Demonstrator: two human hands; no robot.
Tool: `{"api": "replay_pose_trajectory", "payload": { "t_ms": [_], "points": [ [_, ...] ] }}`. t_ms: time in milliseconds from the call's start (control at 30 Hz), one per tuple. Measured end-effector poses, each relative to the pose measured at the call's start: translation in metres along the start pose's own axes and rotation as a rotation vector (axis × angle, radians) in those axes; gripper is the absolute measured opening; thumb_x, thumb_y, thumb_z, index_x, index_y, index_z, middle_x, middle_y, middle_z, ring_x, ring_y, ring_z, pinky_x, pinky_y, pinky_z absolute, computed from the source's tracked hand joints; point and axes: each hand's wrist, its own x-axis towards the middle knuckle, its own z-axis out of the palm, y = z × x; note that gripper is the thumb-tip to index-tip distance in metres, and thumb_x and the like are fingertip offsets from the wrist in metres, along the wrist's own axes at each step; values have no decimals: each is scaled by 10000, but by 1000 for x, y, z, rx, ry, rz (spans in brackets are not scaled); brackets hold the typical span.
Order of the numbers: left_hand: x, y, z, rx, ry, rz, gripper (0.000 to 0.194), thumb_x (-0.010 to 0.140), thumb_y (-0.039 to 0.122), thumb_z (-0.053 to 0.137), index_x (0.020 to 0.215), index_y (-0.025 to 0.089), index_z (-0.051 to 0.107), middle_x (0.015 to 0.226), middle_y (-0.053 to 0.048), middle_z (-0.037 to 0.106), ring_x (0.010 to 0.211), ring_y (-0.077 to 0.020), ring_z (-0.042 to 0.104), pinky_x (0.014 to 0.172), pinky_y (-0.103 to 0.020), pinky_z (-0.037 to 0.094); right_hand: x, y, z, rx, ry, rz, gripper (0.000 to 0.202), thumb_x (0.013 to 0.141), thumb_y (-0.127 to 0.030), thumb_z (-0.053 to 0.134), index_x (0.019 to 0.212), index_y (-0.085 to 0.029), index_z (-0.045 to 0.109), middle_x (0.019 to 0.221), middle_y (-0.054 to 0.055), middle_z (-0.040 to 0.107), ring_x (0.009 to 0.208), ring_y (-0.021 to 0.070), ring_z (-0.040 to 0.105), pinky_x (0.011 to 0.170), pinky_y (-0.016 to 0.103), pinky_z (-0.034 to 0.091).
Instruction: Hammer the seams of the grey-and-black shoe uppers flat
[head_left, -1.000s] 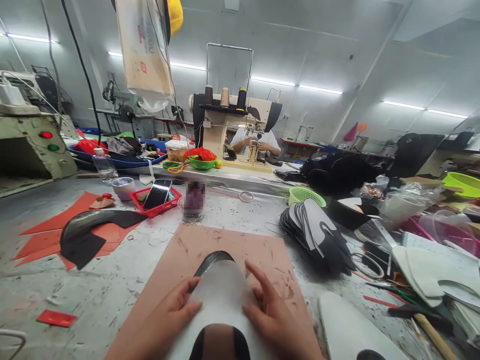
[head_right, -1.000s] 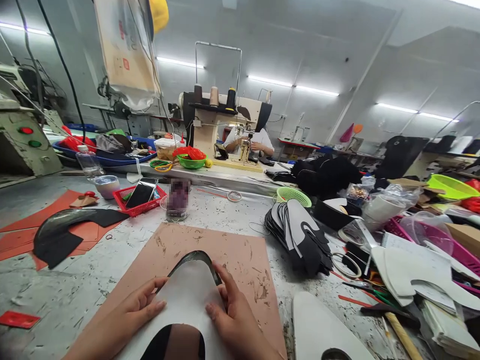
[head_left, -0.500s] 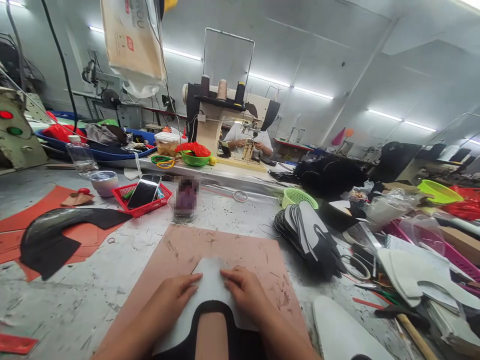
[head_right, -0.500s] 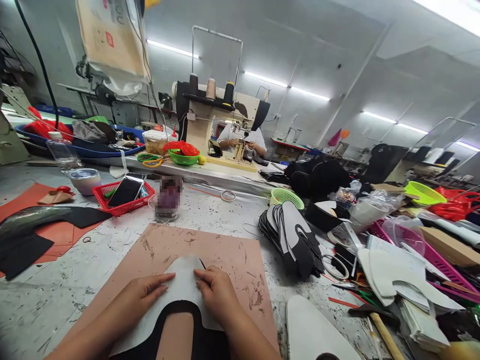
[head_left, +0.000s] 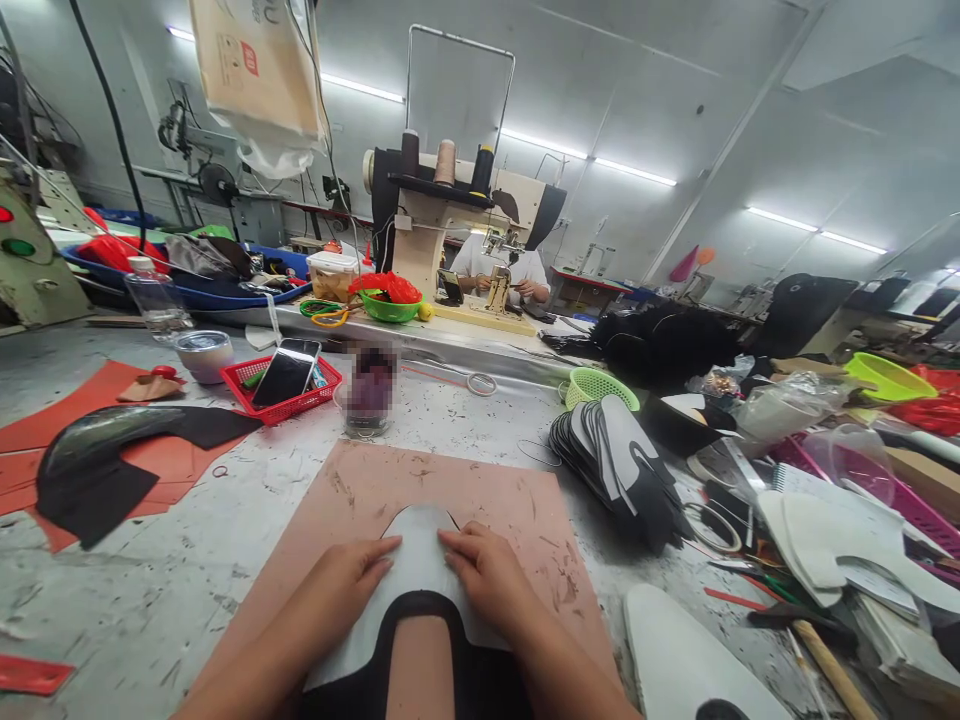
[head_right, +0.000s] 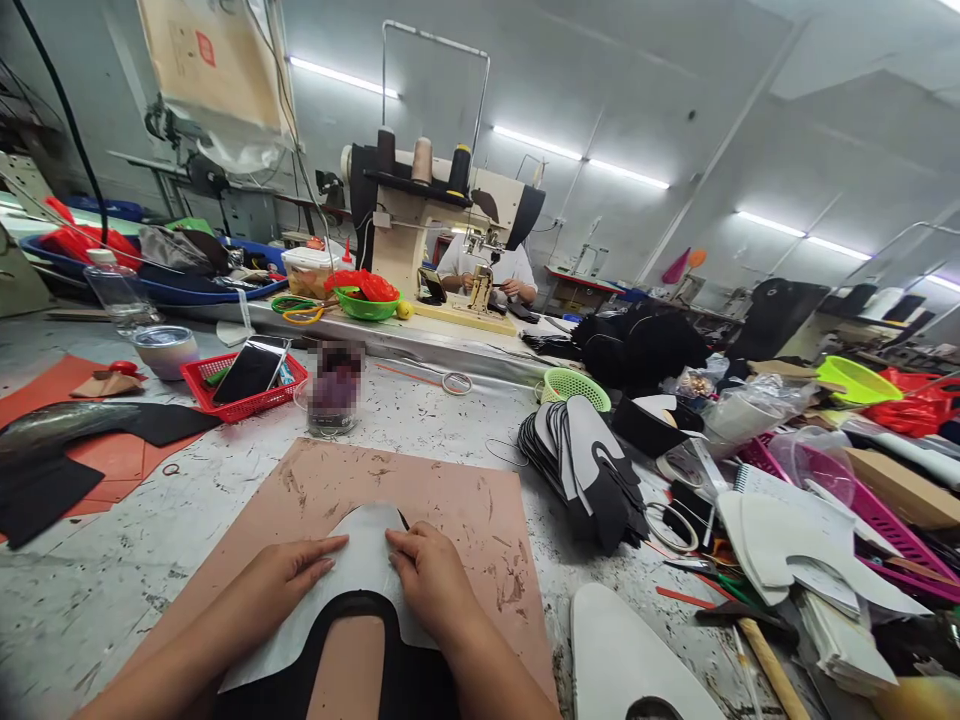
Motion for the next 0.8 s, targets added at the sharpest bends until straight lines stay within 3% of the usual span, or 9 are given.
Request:
{"api": "replay_pose_trajectory", "payload": {
  "t_ms": [133, 233, 300, 400, 500, 567, 733, 800],
  "points": [
    [-1, 6, -8, 108, -51, -4, 467, 842, 249, 348, 1258, 134, 529, 1286, -75, 540, 1186, -204, 508, 1013, -313, 373, 0, -1, 1, -31, -14, 21, 306, 829, -104, 506, 1053, -213, 683, 871, 42, 599, 854, 157, 586, 794, 241, 448],
    [0, 17, -16, 349, -66, 56, 397, 855, 232, 393, 1197, 176, 586, 1199, -96, 613, 1084, -239, 580, 941, -368, 439, 1, -5, -1, -85, -58, 36, 279, 846, -146, 492, 1036, -214, 684, 876, 45, 576, 836, 160, 578, 767, 247, 445],
    [6, 29, -17, 564, -11, 206, 282, 829, 182, 453, 978, 171, 692, 1070, -120, 655, 979, -267, 617, 859, -401, 479, 3, -9, -4, -125, -97, 30, 264, 843, -158, 491, 1017, -200, 685, 886, 52, 573, 836, 168, 574, 765, 260, 441],
    [21, 45, -6, 687, 28, 494, 184, 766, 62, 512, 793, 143, 676, 981, -108, 648, 933, -237, 611, 813, -351, 495, 4, -13, -10, -116, -128, 17, 266, 825, -123, 458, 931, -186, 694, 887, 60, 600, 851, 180, 576, 776, 280, 438],
    [36, 47, 9, 660, 5, 606, 190, 781, 49, 529, 897, 154, 636, 928, -73, 652, 858, -198, 616, 758, -303, 511, -7, -9, -14, 46, -65, 56, 286, 758, -87, 470, 926, -185, 680, 931, 56, 653, 930, 194, 586, 841, 300, 434],
    [40, 40, 15, 644, 8, 653, 179, 797, 60, 533, 912, 159, 628, 956, -76, 650, 899, -206, 607, 803, -319, 501, -21, -2, -13, 164, 20, 149, 273, 723, -118, 509, 936, -180, 668, 946, 51, 674, 935, 201, 598, 850, 309, 445],
    [43, 21, 16, 565, 25, 713, 275, 882, 101, 417, 1043, 195, 619, 1167, -79, 604, 1115, -212, 534, 962, -350, 423, -66, 11, -9, 332, 120, 384, 178, 736, -233, 525, 853, -178, 647, 789, 34, 680, 703, 182, 623, 554, 260, 491],
    [47, 17, 15, 540, 8, 716, 294, 904, 163, 402, 1108, 209, 609, 1237, -84, 573, 1166, -230, 507, 986, -370, 405, -78, 10, -11, 274, 147, 374, 157, 753, -226, 519, 828, -180, 649, 740, 30, 676, 667, 177, 619, 573, 272, 495]
  ]
}}
